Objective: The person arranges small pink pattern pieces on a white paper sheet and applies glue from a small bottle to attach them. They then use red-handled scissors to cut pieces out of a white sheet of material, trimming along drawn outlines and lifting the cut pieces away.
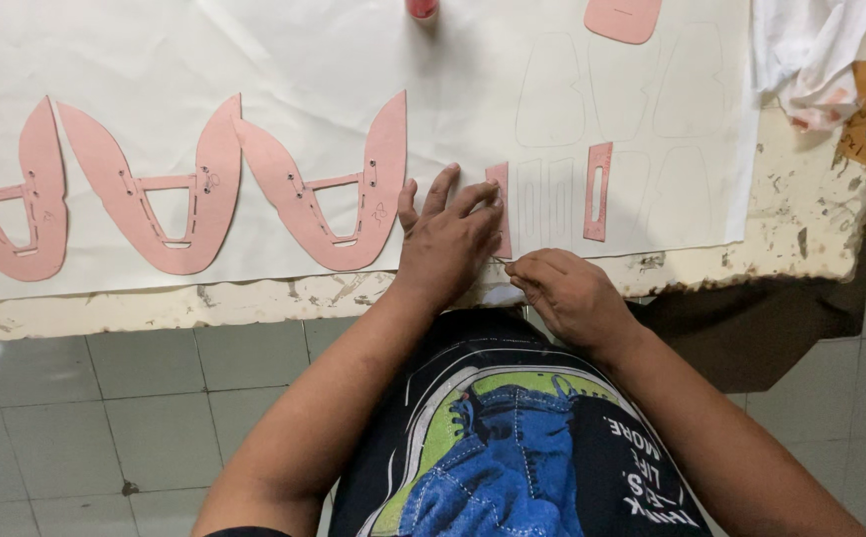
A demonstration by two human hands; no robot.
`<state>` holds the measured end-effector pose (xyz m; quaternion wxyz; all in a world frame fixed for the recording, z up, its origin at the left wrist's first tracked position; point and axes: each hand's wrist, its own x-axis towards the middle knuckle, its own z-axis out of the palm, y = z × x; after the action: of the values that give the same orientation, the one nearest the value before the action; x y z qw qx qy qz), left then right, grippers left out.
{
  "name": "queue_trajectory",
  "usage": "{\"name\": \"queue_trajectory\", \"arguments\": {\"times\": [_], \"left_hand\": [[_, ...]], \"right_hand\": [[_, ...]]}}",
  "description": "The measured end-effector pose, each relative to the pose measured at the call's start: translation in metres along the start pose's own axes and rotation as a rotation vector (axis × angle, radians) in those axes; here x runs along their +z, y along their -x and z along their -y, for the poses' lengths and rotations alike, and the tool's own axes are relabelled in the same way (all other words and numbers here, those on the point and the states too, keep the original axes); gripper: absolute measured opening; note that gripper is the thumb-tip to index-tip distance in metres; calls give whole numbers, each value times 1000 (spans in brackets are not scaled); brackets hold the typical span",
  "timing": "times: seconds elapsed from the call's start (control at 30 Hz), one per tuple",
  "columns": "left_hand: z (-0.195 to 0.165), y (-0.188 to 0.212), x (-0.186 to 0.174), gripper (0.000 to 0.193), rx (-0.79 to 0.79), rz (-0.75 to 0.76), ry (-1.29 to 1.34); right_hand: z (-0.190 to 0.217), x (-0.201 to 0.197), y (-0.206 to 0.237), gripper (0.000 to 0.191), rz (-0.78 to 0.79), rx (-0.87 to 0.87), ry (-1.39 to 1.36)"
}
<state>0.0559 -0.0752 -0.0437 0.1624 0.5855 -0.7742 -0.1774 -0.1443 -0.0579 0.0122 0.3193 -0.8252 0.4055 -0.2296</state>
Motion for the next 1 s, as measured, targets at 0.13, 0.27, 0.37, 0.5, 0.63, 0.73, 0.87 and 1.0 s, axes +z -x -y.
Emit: {"name": "queue_trajectory", "arguments": {"times": [0.13,0.27,0.37,0.5,0.63,0.73,0.87,1.0], "left_hand": [[1,3,2,38,17,-20,-27],[1,6,2,45,37,-19,-71],[0,7,2,52,36,-20,-83],[-5,9,2,63,6,-4,-119],[-6,9,3,77,-38,50,-77],[-4,8,3,85,-59,83,-55],[-2,8,2,90,-87,77,13],[-1,9,2,103,-144,116,106]], "right_hand": [[1,1,0,11,-9,-4,-16],[2,-4,1,9,-53,37,-2],[-1,-11,-3,8,-107,76,28],[-12,-11,-18,9,0,28,50],[-17,1,-30,11,62,7,87],[-15,5,-34,11,99,17,95],[-10,2,-41,9,95,12,155],[-13,-3,-59,8,-44,-83,187]]}}
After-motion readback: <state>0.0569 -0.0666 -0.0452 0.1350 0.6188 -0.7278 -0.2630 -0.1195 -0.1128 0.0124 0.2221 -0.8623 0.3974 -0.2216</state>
